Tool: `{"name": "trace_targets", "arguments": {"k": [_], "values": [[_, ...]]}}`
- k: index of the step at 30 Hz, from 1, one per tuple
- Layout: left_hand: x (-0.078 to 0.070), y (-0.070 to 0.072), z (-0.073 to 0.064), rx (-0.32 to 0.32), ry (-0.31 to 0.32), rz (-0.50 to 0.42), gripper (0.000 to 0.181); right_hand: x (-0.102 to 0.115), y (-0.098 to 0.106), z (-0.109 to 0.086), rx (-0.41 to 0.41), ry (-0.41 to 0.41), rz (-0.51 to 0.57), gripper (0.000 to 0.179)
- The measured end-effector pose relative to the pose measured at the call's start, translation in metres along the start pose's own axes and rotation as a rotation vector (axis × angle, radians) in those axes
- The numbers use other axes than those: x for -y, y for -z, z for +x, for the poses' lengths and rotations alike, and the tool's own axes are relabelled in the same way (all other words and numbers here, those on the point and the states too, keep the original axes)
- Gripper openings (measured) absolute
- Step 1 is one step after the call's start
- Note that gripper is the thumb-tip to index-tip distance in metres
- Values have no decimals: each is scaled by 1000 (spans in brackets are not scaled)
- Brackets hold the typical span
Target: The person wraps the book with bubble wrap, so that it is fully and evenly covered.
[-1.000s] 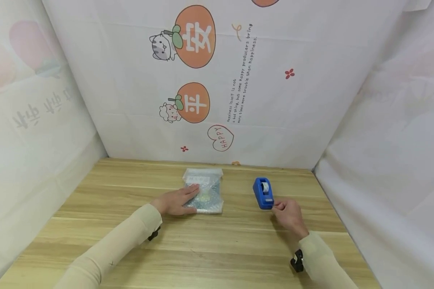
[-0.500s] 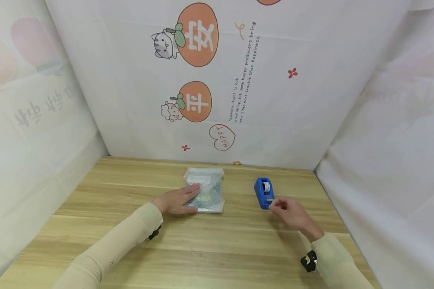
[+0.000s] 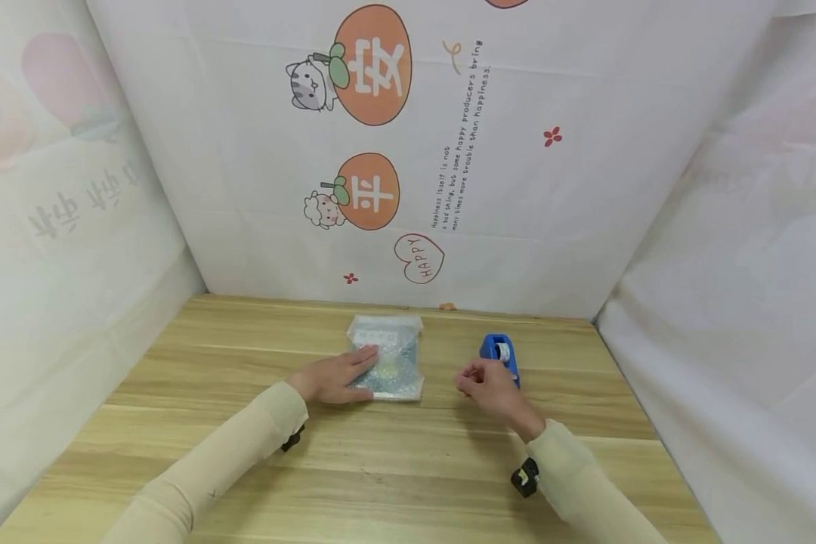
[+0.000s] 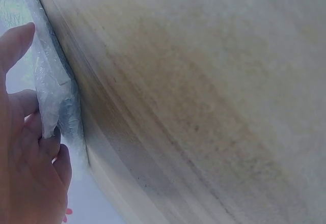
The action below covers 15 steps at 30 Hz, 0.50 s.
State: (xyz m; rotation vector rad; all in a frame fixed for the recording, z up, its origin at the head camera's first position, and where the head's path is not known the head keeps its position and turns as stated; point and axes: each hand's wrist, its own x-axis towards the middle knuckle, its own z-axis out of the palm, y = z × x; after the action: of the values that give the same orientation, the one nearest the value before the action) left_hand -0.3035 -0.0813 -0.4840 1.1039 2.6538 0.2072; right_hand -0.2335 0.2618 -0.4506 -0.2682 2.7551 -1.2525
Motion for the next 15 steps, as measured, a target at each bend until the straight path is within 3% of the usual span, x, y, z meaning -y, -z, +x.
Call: {"name": "trace_targets", "arguments": {"k": [8, 15], "values": [[1, -2, 1, -2, 2, -2, 82, 26, -36, 24, 0, 11, 105, 16], [2, -3, 3, 3, 18, 14, 82, 45, -58, 43, 11, -44, 166, 18]]}}
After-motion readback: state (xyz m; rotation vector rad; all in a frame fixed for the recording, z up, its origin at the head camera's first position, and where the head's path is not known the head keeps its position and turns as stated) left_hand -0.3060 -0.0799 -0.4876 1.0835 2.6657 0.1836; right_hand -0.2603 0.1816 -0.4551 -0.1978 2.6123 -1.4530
